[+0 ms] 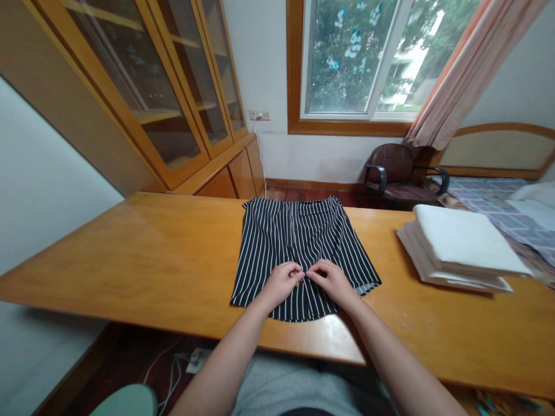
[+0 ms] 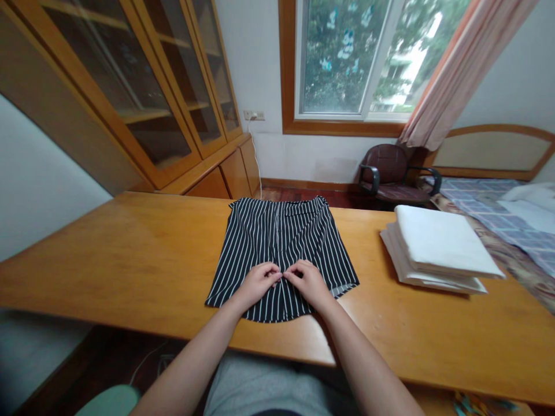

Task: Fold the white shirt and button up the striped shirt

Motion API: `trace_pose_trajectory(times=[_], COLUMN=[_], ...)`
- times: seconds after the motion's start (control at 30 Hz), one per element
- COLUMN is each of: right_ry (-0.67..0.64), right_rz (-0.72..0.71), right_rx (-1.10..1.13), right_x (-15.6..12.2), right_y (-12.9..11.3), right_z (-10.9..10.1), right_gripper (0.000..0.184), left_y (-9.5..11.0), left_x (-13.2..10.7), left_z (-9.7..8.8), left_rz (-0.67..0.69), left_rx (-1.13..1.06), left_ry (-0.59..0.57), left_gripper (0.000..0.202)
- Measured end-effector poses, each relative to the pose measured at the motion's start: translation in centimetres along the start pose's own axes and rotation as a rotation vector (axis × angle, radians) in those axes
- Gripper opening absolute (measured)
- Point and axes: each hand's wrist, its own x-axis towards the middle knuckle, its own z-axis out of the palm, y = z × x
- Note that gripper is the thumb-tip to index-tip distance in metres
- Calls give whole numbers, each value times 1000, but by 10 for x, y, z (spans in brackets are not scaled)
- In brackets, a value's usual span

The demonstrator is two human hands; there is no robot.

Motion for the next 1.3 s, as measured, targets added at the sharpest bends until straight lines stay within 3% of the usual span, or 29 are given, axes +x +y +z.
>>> trace_pose_trajectory(times=[0.63,1.3], right_ry=[-9,-1], right_rz=[7,18], right_rx=[30,43], right_x=[0,-2], right_y=[2,1], right_z=[0,-1], right_gripper=[19,21], left_y=[0,-1], left_x=[-1,0], left_z=[-2,-1], left_rz=[3,65], left_rx=[1,116], left_ry=[-9,90], left_gripper=[12,12])
